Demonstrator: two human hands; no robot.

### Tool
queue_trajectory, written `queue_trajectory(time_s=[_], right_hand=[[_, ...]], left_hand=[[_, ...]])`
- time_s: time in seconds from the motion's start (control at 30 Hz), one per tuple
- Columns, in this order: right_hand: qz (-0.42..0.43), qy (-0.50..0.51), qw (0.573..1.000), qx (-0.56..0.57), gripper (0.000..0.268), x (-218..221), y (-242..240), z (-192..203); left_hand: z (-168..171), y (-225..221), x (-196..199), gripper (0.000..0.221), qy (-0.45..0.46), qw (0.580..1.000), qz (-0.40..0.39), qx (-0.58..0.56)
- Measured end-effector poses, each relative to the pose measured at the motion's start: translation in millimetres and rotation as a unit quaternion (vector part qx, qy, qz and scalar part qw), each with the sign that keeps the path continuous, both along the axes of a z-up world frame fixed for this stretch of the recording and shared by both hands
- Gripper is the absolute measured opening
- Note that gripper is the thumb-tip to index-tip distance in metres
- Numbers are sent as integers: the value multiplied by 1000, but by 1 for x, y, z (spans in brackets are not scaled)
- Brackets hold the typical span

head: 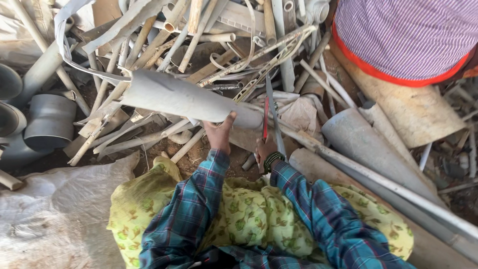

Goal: The person holds a large grey PVC pipe and repeatedly scrapes or cuts along its length with a hand-held blade while sitting among a pile of scrap materials.

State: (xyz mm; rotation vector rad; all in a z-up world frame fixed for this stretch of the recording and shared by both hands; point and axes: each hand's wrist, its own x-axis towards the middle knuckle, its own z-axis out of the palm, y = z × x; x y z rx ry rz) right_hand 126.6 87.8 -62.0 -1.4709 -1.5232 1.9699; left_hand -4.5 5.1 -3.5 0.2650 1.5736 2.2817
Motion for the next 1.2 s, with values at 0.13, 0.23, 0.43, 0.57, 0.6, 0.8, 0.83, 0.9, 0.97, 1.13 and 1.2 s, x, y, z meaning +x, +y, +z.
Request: queue_trajectory(time_s=[0.13,0.23,0.43,0.57,0.6,0.8,0.83,0.9,0.97,1.13,1.2], right_hand=[[117,118,958,235,26,-3,0,5],[70,40,985,153,32,6,-3,6],[77,4,993,94,32,-9,-2,14],[79,24,990,111,32,3,-7,18],[73,5,993,88,32,2,-9,21],[137,37,975,168,31,-1,-15,28],[161,75,960,218,28,2,-16,27],[139,72,971,179,27,4,-14,26],[41,-9,999,-1,27,-2,-13,24],[84,52,990,98,24,-5,-8,6],[116,79,983,117,24,3,-5,-3]], left_hand=[[0,4,-4,76,35,999,-33,14],[-1,-4,-2,75,-6,998,-33,-43],[9,-4,-5,90,-34,999,26,15],[5,-6,3,92,-62,998,-18,29],[6,-6,0,89,-60,997,-9,37],[6,-6,-7,66,-53,995,-12,79],[5,-6,-3,64,-52,996,-12,68],[5,-6,4,66,-45,997,-23,55],[10,-5,0,72,-46,998,-12,45],[14,1,2,90,-27,998,15,46],[12,0,4,88,-22,1000,14,10]])
